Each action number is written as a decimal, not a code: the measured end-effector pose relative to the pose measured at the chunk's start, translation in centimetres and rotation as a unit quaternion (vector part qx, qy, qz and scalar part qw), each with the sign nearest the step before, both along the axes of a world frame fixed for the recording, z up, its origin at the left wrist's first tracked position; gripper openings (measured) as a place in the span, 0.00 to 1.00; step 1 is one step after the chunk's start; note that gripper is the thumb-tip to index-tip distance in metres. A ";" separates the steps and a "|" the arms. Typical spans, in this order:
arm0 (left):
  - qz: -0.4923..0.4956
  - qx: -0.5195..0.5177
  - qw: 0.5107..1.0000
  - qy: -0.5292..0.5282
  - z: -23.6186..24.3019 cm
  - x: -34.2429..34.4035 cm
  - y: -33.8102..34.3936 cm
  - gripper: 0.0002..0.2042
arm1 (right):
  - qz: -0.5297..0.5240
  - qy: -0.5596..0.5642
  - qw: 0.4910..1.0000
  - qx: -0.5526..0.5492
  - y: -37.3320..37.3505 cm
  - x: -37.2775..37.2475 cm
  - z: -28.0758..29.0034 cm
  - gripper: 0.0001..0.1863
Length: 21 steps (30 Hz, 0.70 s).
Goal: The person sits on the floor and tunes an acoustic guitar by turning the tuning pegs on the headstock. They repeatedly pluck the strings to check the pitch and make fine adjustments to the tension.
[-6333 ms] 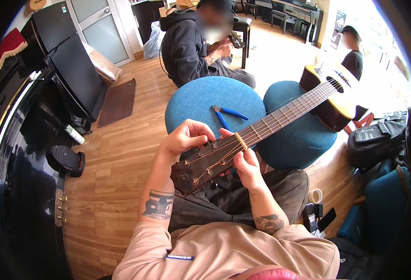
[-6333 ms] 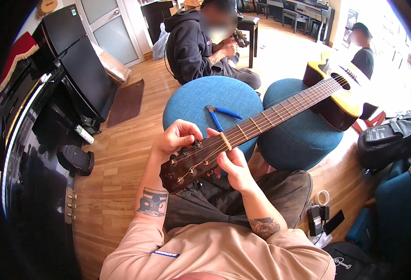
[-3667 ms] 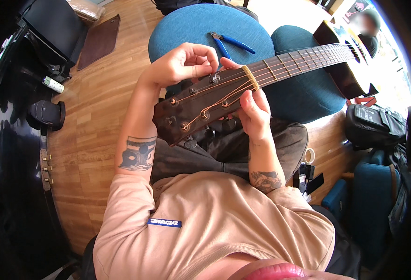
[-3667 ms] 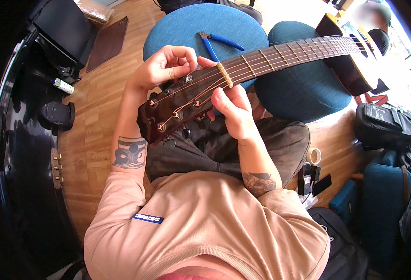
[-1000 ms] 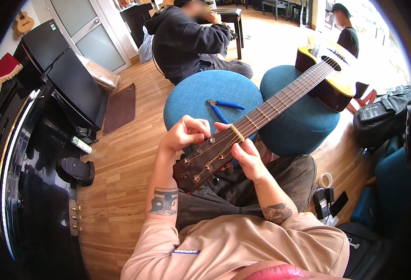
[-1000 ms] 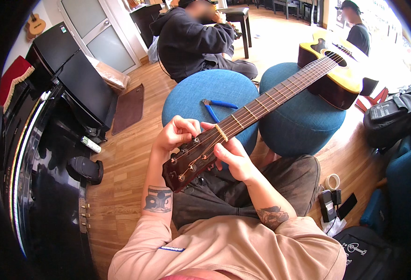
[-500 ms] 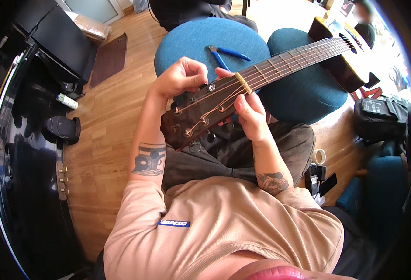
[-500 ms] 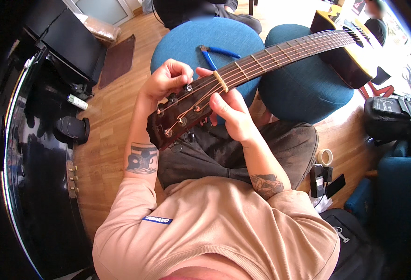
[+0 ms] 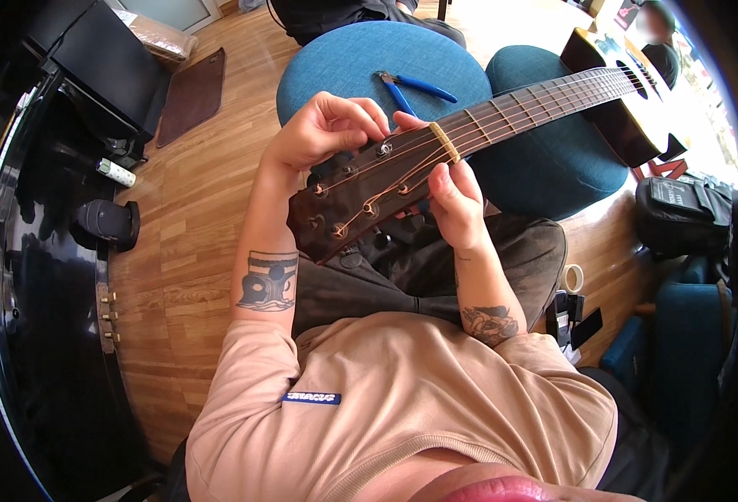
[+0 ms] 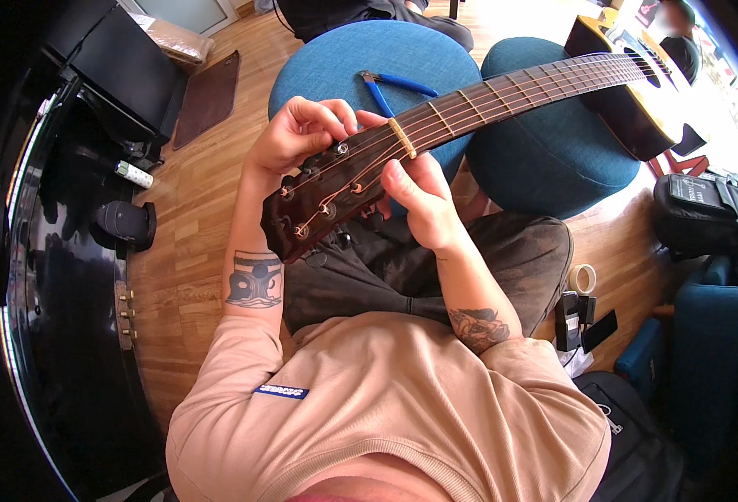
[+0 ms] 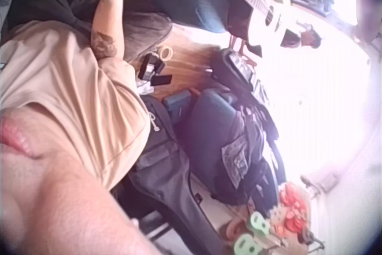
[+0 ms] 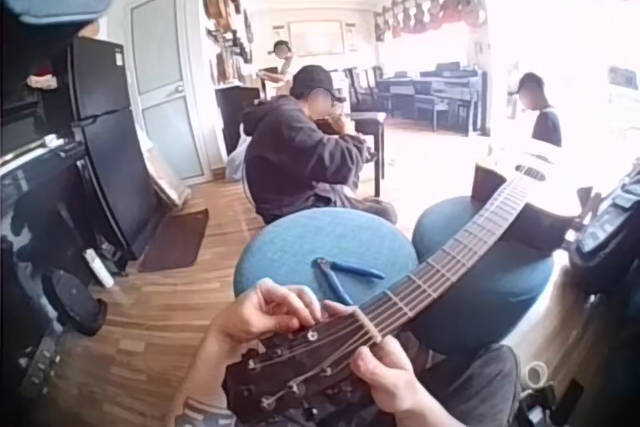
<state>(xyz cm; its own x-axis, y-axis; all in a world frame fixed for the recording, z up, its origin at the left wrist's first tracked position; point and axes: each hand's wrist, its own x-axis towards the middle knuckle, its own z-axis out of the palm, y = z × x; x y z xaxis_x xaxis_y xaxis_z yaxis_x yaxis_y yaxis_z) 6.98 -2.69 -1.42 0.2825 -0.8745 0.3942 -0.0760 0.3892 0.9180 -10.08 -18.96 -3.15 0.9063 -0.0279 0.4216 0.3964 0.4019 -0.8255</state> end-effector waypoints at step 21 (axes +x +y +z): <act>0.014 0.018 0.999 0.050 0.0 -0.4 0.6 0.11 | 0.009 -0.004 1.000 -0.004 -0.1 -0.3 0.2 0.40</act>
